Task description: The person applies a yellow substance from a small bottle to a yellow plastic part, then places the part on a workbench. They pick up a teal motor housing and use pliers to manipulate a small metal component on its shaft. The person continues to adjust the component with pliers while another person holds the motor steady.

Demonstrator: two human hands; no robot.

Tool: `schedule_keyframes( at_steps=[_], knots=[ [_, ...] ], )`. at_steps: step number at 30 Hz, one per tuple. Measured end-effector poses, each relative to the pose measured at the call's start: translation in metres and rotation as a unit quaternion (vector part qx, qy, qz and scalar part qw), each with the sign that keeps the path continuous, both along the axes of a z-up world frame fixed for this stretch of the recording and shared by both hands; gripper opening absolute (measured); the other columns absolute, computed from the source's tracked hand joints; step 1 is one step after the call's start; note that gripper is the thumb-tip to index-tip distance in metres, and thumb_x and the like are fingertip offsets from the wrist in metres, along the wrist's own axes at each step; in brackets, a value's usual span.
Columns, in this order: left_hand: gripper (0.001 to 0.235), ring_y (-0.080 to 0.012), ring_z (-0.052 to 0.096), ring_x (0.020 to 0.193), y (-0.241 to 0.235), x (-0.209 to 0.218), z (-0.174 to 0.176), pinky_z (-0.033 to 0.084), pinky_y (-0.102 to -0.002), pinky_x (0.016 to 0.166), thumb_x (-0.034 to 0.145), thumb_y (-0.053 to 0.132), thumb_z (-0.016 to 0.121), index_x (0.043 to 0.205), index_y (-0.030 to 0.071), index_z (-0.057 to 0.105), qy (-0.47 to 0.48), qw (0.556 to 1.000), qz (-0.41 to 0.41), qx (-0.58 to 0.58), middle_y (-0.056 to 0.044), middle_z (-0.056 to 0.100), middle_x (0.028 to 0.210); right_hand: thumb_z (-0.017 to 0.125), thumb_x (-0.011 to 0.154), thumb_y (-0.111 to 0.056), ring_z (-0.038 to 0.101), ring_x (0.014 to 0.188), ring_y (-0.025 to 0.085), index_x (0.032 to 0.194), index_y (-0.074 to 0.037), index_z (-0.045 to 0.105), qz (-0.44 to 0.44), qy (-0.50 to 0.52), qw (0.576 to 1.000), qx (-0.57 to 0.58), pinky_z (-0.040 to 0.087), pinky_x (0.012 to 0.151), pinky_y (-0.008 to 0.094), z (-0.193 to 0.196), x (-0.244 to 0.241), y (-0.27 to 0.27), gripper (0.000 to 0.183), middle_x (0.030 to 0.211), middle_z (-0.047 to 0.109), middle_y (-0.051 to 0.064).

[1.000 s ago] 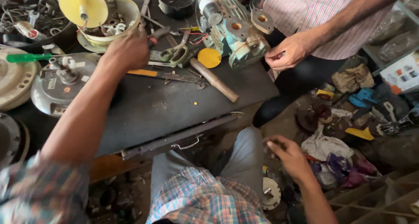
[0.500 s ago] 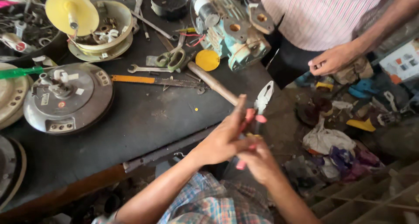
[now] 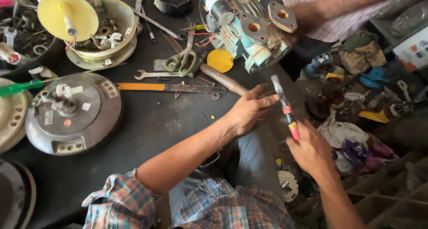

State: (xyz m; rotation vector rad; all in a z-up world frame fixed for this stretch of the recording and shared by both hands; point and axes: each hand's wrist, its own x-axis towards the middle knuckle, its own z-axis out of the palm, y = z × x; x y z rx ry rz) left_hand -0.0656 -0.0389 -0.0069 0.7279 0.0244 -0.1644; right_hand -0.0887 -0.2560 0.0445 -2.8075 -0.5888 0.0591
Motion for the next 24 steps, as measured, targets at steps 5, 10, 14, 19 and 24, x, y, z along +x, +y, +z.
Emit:
schedule_keyframes(
  at_steps=[5,10,14,19,24],
  knots=[
    [0.043,-0.0241,0.059,0.126,0.006,0.006,-0.004,0.049,-0.041,0.11,0.101,0.008,0.061,0.142,0.001,0.048,-0.069,0.996,0.003,-0.059,-0.013,0.058,0.142,0.073,0.07,-0.017,0.062,0.108,0.037,0.134,-0.011,0.064,0.053,-0.214,0.973,-0.075,0.049,0.085,0.052,0.032,-0.009,0.048,0.065,0.125,0.063,0.015],
    [0.034,-0.0205,0.064,0.117,0.013,0.007,-0.008,0.053,-0.041,0.103,0.103,0.007,0.057,0.136,0.006,0.052,-0.041,0.99,0.012,-0.134,-0.008,0.062,0.136,0.072,0.075,-0.017,0.061,0.113,0.035,0.13,-0.012,0.066,0.024,-0.247,0.956,-0.155,0.048,0.088,0.052,0.041,-0.013,0.073,0.056,0.134,0.061,0.017],
    [0.036,-0.0186,0.061,0.111,0.006,0.003,-0.01,0.053,-0.039,0.097,0.107,0.007,0.055,0.142,0.006,0.053,-0.03,0.991,0.025,-0.128,-0.007,0.064,0.132,0.072,0.072,-0.017,0.062,0.111,0.035,0.131,-0.011,0.066,0.023,-0.243,0.955,-0.169,0.048,0.087,0.052,0.044,-0.015,0.082,0.059,0.135,0.061,0.017],
    [0.033,-0.0201,0.064,0.113,0.013,0.007,-0.01,0.054,-0.04,0.096,0.105,0.007,0.053,0.138,0.005,0.053,-0.042,0.993,0.052,-0.093,-0.008,0.067,0.127,0.074,0.073,-0.018,0.062,0.105,0.035,0.133,-0.013,0.066,0.014,-0.222,0.96,-0.17,0.047,0.083,0.052,0.046,-0.015,0.089,0.061,0.124,0.062,0.015],
    [0.033,-0.0234,0.065,0.117,0.022,0.015,-0.012,0.053,-0.042,0.104,0.107,0.006,0.054,0.139,0.0,0.053,-0.051,0.993,0.074,-0.072,-0.01,0.065,0.126,0.076,0.072,-0.02,0.06,0.103,0.041,0.128,-0.01,0.065,0.038,-0.168,0.977,-0.127,0.051,0.083,0.051,0.039,-0.007,0.083,0.058,0.111,0.058,0.018]
  ],
)
